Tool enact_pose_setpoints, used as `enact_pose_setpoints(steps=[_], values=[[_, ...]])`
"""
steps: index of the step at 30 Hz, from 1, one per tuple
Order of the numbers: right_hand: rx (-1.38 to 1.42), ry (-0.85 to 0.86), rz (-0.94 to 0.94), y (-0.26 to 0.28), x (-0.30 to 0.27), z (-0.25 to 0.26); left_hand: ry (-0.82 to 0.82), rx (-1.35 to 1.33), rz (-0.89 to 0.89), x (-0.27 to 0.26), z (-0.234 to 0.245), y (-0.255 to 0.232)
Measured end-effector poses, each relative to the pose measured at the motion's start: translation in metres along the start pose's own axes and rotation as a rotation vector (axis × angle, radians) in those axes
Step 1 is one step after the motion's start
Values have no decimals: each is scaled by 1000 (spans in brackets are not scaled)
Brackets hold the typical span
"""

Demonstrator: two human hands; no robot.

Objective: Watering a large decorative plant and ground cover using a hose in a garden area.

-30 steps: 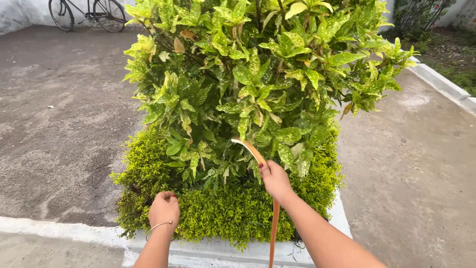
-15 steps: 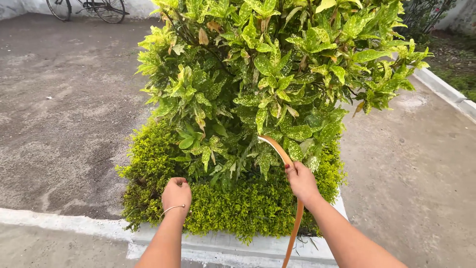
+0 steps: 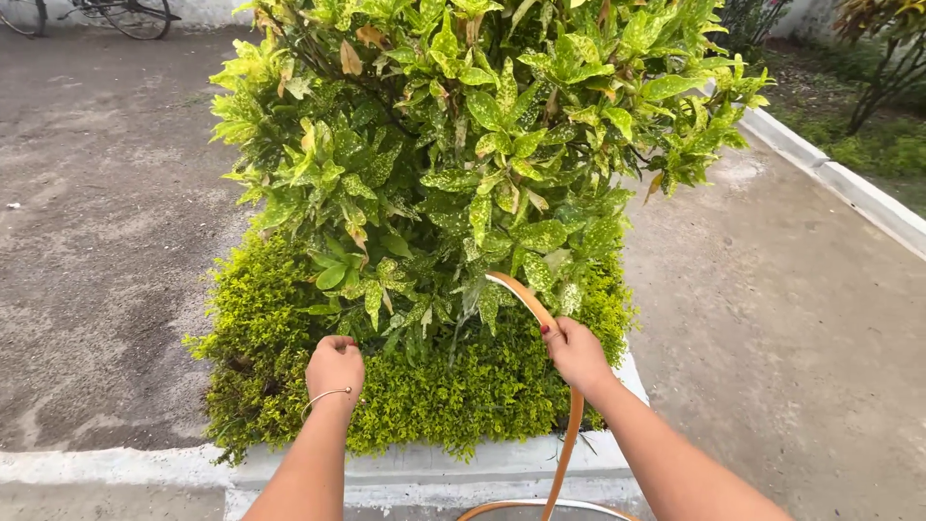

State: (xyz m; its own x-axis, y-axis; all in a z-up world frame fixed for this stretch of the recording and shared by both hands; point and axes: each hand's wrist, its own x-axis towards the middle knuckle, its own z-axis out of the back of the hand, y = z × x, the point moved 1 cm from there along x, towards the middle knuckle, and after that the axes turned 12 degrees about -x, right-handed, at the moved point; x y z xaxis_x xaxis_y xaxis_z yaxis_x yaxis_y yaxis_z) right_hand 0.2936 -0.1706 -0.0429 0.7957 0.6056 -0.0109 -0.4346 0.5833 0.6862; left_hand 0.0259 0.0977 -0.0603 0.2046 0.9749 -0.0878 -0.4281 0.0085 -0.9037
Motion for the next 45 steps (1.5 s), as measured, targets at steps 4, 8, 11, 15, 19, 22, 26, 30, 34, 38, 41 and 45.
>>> enact_pose_setpoints(steps=[4,8,11,15,19,22,26,30,34,38,41,45], values=[[0,51,-62,14,-19,10,46,20,-26,5,-19,-11],[34,68,-54,18,-27,12,87,-10,-54,1,-36,-38],[30,35,-79,23,-36,19,134,-75,-50,-5,-50,-52],[63,-23,-57,13,-37,31,189,-104,-82,-4,-68,-63],[38,-91,-131,-1,-42,44,256,-84,-67,-16,-80,-74],[40,-148,-134,-13,-44,48,317,-112,-63,-19,-91,-79],[93,-184,-185,-22,-62,61,441,-148,-72,-43,-107,-95],[197,-199,-139,-39,-66,62,501,-199,-34,-51,-121,-107],[273,-214,-190,-42,-73,70,539,-169,-107,-37,-158,-92],[174,-242,-264,-29,-83,81,587,-162,-123,-64,-148,-120],[165,-263,-260,-38,-80,80,611,-131,-44,-74,-141,-124],[148,-292,-283,-34,-75,82,599,-95,-135,-38,-169,-81]])
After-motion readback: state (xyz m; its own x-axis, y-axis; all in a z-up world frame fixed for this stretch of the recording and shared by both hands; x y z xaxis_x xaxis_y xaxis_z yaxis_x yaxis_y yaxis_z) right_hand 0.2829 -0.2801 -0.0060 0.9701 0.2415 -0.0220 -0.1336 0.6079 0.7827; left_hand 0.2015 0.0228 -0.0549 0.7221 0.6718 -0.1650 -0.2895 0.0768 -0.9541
